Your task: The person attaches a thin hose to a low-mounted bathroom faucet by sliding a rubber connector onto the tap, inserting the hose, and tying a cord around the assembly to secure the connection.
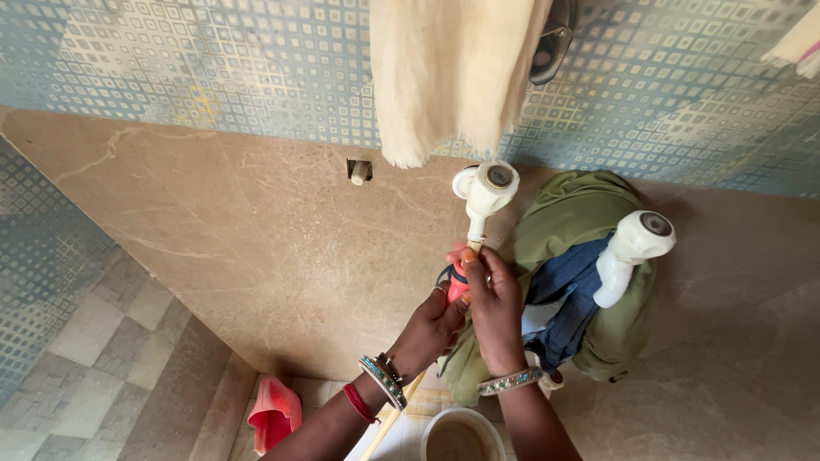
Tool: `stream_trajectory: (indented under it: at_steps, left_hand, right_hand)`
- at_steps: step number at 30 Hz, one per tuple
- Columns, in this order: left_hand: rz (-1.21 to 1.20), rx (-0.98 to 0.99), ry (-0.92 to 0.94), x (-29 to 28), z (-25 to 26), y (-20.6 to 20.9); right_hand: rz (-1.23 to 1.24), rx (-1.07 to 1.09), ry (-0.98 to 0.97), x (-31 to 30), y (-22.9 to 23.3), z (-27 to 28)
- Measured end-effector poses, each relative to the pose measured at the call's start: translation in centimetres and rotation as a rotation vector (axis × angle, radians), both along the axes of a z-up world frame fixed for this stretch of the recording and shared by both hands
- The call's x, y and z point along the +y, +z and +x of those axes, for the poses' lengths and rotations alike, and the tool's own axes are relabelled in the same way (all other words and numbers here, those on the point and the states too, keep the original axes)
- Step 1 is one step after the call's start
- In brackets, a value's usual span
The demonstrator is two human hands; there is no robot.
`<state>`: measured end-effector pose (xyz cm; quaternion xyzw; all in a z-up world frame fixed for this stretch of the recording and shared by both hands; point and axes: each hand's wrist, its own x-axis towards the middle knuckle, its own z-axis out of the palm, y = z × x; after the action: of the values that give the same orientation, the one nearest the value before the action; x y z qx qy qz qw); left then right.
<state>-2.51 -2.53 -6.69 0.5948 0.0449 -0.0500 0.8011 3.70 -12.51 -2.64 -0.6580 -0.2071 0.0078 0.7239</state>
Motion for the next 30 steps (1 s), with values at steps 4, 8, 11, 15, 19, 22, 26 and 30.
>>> stream_trajectory:
  at_steps: [4,8,11,15,19,22,26,30]
  left_hand:
    - [-0.014,0.008,-0.05,1.0,0.2,0.1]
    - [0.015,0.029,-0.117,2.3,0.6,0.8]
    - [-0.074,0.042,-0.167,2.1,0.5,1.0]
    - [-0.156,0.056,-0.19,1.2,0.5,0.7]
    - [0.267,-0.101,0.038,0.8,0.7,-0.4]
    - [0.783,-0.318,0.242,0.7,0.8,-0.3]
    - [0.941,-0.128,0.291,-0.7,0.1,1.3]
    - [0.997,-0.078,0.296,-0.9,0.2,2.2]
  right_hand:
    - [0.148,0.14,0.068,-0.5,0.5,-0.3]
    - [0.173,0.154,0.122,-0.6,0.3,0.8]
    - [0.241,0.186,0.104,-0.2,-0.5,1.0]
    - [0.232,0.179,-0.079,1.1,-1.2,1.0]
    - [0.265,0.227,-0.064,1.2,-0.4,0.0]
    - [0.186,0.154,-0.078,1.2,0.2,-0.4]
    - [-0.039,0.038,-0.239,1.9,0.9,-0.7]
    - [-0.125,-0.075,-0.322,2.2,1.8,-1.5]
